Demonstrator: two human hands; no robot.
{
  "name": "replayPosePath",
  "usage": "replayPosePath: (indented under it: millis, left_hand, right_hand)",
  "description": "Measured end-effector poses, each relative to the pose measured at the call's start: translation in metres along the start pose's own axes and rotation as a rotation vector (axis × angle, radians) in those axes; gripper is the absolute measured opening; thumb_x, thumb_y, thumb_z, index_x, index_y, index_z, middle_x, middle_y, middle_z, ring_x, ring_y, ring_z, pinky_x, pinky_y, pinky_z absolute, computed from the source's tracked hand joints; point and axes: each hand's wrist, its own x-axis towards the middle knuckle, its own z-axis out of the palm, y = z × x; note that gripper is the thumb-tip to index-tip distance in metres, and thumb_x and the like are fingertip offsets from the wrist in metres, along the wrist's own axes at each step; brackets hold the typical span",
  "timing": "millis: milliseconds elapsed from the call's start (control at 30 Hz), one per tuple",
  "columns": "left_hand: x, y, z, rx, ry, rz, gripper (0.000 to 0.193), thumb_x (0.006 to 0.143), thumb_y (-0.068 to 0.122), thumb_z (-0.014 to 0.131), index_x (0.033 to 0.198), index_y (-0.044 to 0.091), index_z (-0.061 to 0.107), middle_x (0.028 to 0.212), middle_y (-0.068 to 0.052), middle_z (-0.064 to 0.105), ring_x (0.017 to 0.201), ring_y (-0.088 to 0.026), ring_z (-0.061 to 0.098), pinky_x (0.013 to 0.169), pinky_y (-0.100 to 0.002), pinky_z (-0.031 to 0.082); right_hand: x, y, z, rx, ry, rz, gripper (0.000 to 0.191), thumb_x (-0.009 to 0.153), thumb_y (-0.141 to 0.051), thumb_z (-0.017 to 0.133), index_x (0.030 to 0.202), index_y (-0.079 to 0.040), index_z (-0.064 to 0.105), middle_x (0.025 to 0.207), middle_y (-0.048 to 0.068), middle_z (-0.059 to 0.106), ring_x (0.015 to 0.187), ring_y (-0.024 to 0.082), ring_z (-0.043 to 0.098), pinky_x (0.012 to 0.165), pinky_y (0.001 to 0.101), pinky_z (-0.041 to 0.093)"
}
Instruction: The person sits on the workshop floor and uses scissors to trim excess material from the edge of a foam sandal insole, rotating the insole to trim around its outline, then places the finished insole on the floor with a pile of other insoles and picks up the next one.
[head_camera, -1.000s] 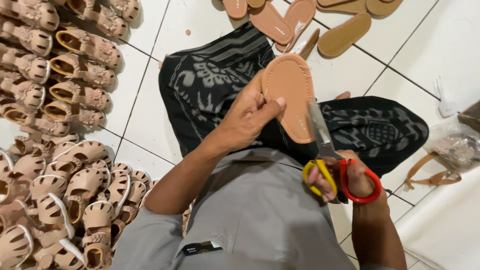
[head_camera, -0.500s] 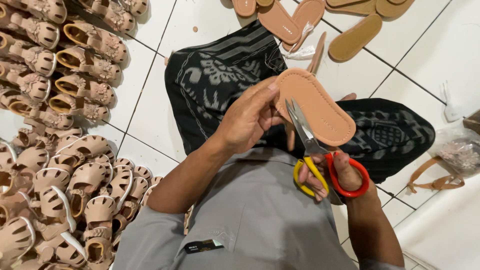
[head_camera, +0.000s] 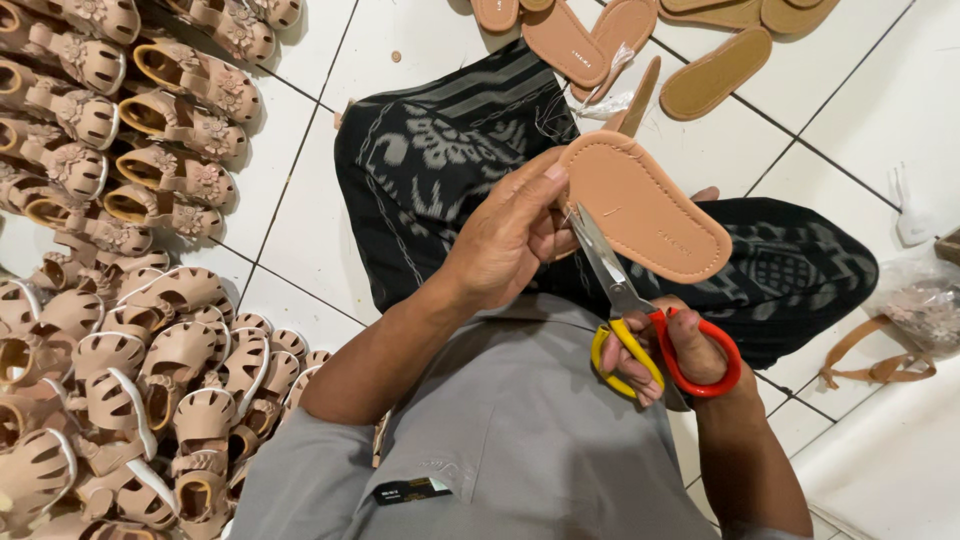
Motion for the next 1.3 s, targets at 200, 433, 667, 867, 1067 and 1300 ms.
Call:
replayPosePath:
  millis: [200, 433, 667, 867, 1067, 1300]
  left_hand:
    - [0.004, -0.004, -0.001, 0.130, 0.089, 0.016, 0.043, 0.117, 0.028, 0.041, 0.147, -0.001, 0.048, 0.115, -0.006, 0.063, 0.106, -0.009, 0.061, 0.098, -0.030, 0.053]
    - [0.009, -0.001, -0.002, 0.140, 0.107, 0.091, 0.044, 0.114, 0.030, 0.039, 0.144, -0.001, 0.048, 0.119, -0.008, 0.065, 0.107, -0.013, 0.064, 0.102, -0.034, 0.056]
    - [0.007, -0.003, -0.004, -0.119, -0.158, 0.213, 0.033, 0.127, 0.022, 0.046, 0.142, -0.005, 0.053, 0.115, -0.007, 0.066, 0.096, -0.007, 0.061, 0.080, -0.021, 0.049]
    - [0.007, -0.004, -0.004, 0.126, 0.080, 0.107, 0.043, 0.117, 0.030, 0.042, 0.146, -0.002, 0.049, 0.115, -0.006, 0.064, 0.102, -0.010, 0.062, 0.096, -0.028, 0.055]
    - [0.008, -0.003, -0.003, 0.125, 0.112, 0.086, 0.042, 0.116, 0.028, 0.041, 0.144, -0.003, 0.047, 0.116, -0.006, 0.064, 0.109, -0.009, 0.062, 0.105, -0.030, 0.054]
    - [0.008, -0.004, -0.001, 0.173, 0.101, 0.105, 0.041, 0.117, 0.027, 0.041, 0.145, -0.001, 0.050, 0.108, -0.003, 0.060, 0.097, -0.005, 0.056, 0.091, -0.027, 0.048]
  right_hand:
    - [-0.004, 0.008, 0.000, -0.082, 0.143, 0.033, 0.099, 0.085, -0.081, 0.058, 0.089, 0.018, 0.066, 0.054, 0.008, 0.049, 0.043, 0.014, 0.048, 0.038, 0.0276, 0.044]
    - [-0.012, -0.001, 0.004, -0.132, 0.111, 0.006, 0.107, 0.077, -0.089, 0.054, 0.094, 0.016, 0.069, 0.060, 0.007, 0.054, 0.053, 0.013, 0.055, 0.047, 0.0270, 0.052]
    - [-0.010, 0.000, 0.004, -0.073, 0.053, 0.026, 0.105, 0.081, -0.087, 0.053, 0.097, 0.016, 0.070, 0.060, 0.006, 0.054, 0.051, 0.013, 0.056, 0.049, 0.0266, 0.052]
    - [-0.010, 0.000, 0.005, -0.109, 0.069, -0.006, 0.101, 0.084, -0.084, 0.052, 0.094, 0.015, 0.071, 0.056, 0.006, 0.054, 0.048, 0.012, 0.055, 0.046, 0.0267, 0.052]
    - [-0.014, -0.002, 0.005, -0.089, 0.079, 0.012, 0.100, 0.083, -0.083, 0.054, 0.094, 0.015, 0.071, 0.056, 0.006, 0.055, 0.048, 0.012, 0.056, 0.046, 0.0256, 0.052]
    - [-0.011, 0.002, 0.001, -0.076, 0.053, 0.010, 0.099, 0.084, -0.082, 0.053, 0.096, 0.015, 0.072, 0.057, 0.007, 0.055, 0.049, 0.013, 0.057, 0.046, 0.0249, 0.052]
